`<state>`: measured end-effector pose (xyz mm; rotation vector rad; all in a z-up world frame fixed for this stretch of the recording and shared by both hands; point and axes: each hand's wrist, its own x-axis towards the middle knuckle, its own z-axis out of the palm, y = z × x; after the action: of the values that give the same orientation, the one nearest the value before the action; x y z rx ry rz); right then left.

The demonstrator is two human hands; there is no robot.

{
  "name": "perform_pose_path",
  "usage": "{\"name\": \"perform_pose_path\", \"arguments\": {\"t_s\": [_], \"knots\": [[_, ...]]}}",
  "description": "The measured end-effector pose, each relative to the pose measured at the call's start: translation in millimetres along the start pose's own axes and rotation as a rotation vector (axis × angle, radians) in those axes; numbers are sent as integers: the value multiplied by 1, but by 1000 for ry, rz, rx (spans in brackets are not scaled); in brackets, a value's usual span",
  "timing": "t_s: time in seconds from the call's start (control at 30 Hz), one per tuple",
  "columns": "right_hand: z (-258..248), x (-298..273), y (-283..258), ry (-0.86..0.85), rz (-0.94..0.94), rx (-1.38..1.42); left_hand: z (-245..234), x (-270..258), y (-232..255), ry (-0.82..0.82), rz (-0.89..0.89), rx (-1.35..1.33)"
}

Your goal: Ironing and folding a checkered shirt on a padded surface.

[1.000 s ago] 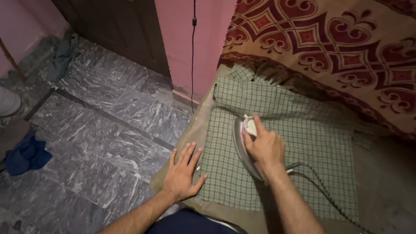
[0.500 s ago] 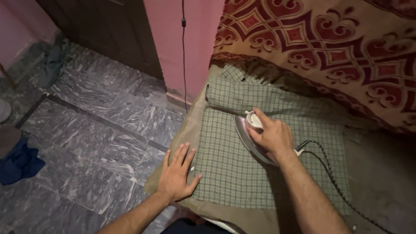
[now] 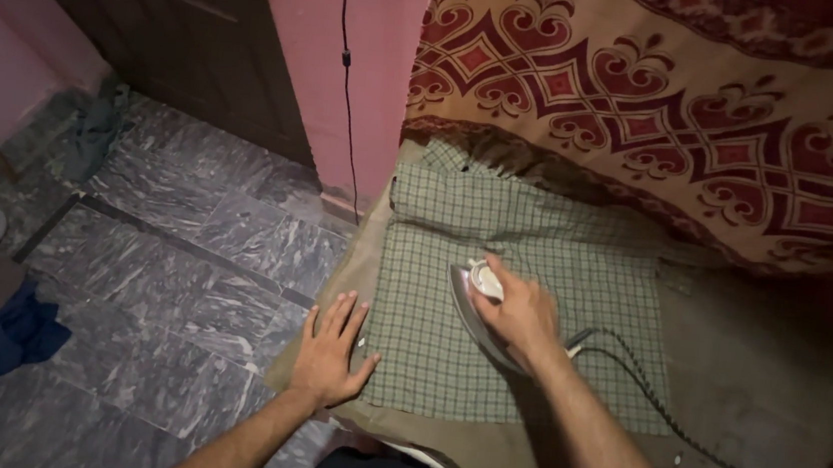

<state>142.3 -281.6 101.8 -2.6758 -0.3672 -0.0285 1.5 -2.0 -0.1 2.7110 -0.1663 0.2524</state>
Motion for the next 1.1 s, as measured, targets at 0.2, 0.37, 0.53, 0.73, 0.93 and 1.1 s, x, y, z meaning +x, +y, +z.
{"name": "perform_pose_path", "arguments": {"t_s": [0.2,0.37,0.53,0.73,0.93,1.1], "knots": [[4,-37,4,16,11,-4,4,-1,-1,33,9,-17],[2,-61,13,-13,1,-44,14,17,23,-15,-205,-11],[1,-71,23,-36,-61,-31,41,33,52,179,-276,-7],[0,-58,30,-20,-154,-47,45,24,69,98,-65,32],[-2,-19,52,3,-104,-141,49,25,64,90,-109,44],[-18,13,55,-2,122,-212,47,25,66,97,-116,20]]}}
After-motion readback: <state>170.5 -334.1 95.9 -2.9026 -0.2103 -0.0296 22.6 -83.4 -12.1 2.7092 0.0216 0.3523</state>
